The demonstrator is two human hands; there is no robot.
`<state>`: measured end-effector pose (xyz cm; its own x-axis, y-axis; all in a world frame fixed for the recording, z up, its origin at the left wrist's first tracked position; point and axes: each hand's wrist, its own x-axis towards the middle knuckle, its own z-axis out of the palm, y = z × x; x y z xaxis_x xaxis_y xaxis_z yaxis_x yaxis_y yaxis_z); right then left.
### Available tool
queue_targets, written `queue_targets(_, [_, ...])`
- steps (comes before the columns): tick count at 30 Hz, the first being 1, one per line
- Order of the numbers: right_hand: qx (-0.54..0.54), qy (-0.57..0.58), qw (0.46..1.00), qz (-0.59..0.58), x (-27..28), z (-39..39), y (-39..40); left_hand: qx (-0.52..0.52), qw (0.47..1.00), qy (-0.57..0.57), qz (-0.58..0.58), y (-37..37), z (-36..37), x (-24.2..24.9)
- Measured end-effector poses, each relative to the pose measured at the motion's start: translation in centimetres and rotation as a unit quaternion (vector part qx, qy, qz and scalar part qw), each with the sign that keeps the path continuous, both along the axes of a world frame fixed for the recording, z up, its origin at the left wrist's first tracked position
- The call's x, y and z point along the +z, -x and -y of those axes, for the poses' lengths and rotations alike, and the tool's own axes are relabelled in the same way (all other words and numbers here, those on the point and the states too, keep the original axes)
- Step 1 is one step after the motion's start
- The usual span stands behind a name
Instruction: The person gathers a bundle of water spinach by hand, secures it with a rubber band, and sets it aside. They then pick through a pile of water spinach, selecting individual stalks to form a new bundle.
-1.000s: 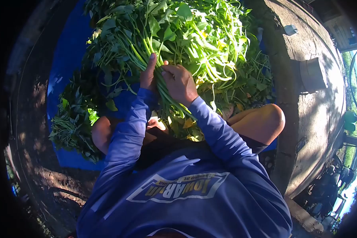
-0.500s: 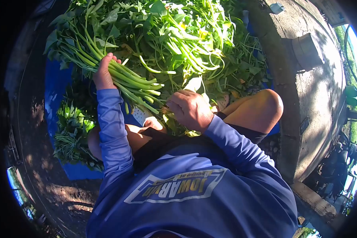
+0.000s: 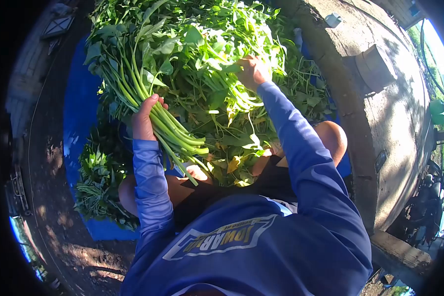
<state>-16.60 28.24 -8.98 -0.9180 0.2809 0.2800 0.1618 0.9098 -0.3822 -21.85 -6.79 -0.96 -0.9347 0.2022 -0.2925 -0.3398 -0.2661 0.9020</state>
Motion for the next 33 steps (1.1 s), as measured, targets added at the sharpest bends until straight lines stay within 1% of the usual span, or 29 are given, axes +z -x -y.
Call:
queue_targets(1, [0.013,0.016,1.000,-0.019,0.6,-1.1,0.2,0.001,1.000,0.003,0.004,-0.1,0.1,-0.1])
queue_targets(2, [0.030,0.072,0.996,-0.031,2.9,-1.4,-0.2,0.000,1.000,0.004,0.001,-0.1,0.2,-0.2])
queue_targets(3, [-0.017,0.156,0.987,-0.018,4.8,-1.1,-0.2,-0.004,1.000,0.006,-0.002,-0.2,0.4,-0.2])
queue_targets(5, [-0.021,0.111,0.992,-0.058,8.3,-1.7,-0.4,-0.009,1.000,0.005,-0.002,0.0,0.6,-0.3])
queue_targets(6, [-0.036,0.117,0.991,-0.061,9.7,-2.4,-0.3,-0.010,1.000,0.002,0.002,0.2,0.7,-0.6])
queue_targets(7, [-0.011,0.223,0.970,-0.093,10.5,-3.9,-0.3,-0.009,1.000,-0.002,0.004,0.5,0.8,-0.9])
queue_targets(8, [-0.041,0.326,0.940,-0.095,13.2,-3.6,-1.0,-0.008,1.000,-0.008,0.006,0.7,0.9,-1.1])
queue_targets(9, [-0.071,0.424,0.898,-0.095,16.1,-3.1,-2.1,-0.007,1.000,-0.009,0.013,0.9,1.0,-1.0])
queue_targets(11, [-0.057,0.464,0.880,-0.090,18.1,-4.0,-3.7,-0.010,0.999,-0.013,0.029,1.0,0.7,-0.4])
queue_targets(12, [-0.021,0.528,0.842,-0.105,18.5,-3.7,-4.1,-0.008,0.999,-0.018,0.034,0.7,0.6,0.2])
queue_targets(15, [-0.039,0.571,0.809,-0.138,20.1,-1.5,-6.0,-0.017,0.999,-0.023,0.027,1.0,0.6,0.2])
queue_targets(17, [0.028,0.653,0.753,-0.078,19.0,-1.4,-6.8,-0.029,0.998,-0.048,0.004,1.8,0.6,-1.2])
queue_targets(18, [0.032,0.683,0.726,-0.074,17.9,-0.4,-7.1,-0.038,0.998,-0.057,-0.005,1.9,0.7,-2.0])
queue_targets(19, [0.037,0.713,0.697,-0.070,17.5,1.2,-7.2,-0.039,0.998,-0.038,-0.011,1.5,0.6,-1.5])
queue_targets(20, [0.039,0.736,0.671,-0.079,15.5,1.0,-6.9,-0.036,0.999,-0.021,-0.020,1.0,0.3,-0.4])
queue_targets(21, [0.053,0.737,0.671,-0.060,13.7,1.0,-7.2,-0.032,0.999,-0.002,-0.029,0.6,0.1,0.3])
queue_targets(22, [0.052,0.748,0.659,-0.049,12.8,1.7,-7.2,-0.021,0.999,-0.008,-0.034,0.7,0.0,0.0])
queue_targets(23, [0.050,0.760,0.647,-0.039,12.7,3.1,-7.0,-0.018,0.999,-0.011,-0.025,0.5,-0.1,0.0])
queue_targets(24, [0.010,0.747,0.664,-0.034,12.6,4.8,-7.0,-0.014,1.000,-0.013,-0.017,0.4,-0.2,0.1])
queue_targets(25, [0.103,0.800,0.588,0.060,12.4,4.9,-6.8,-0.012,1.000,-0.015,-0.010,0.3,-0.1,0.1])
queue_targets(27, [0.079,0.797,0.592,0.094,11.5,6.6,-6.9,-0.013,1.000,-0.014,-0.020,0.4,0.2,-0.4])
queue_targets(28, [0.058,0.802,0.590,0.069,11.3,7.4,-6.9,-0.010,0.999,-0.014,-0.027,0.3,0.1,-0.5])
queue_targets(31, [-0.025,0.691,0.723,0.004,13.0,9.7,-7.4,0.000,0.999,-0.024,-0.045,0.2,0.2,0.0])
queue_targets(32, [0.002,0.608,0.793,0.025,12.1,8.3,-7.7,0.003,0.998,-0.023,-0.052,0.4,0.2,-0.4])
queue_targets(33, [-0.005,0.552,0.833,-0.036,11.4,8.7,-7.6,0.004,0.998,-0.023,-0.060,0.5,0.1,-0.7])
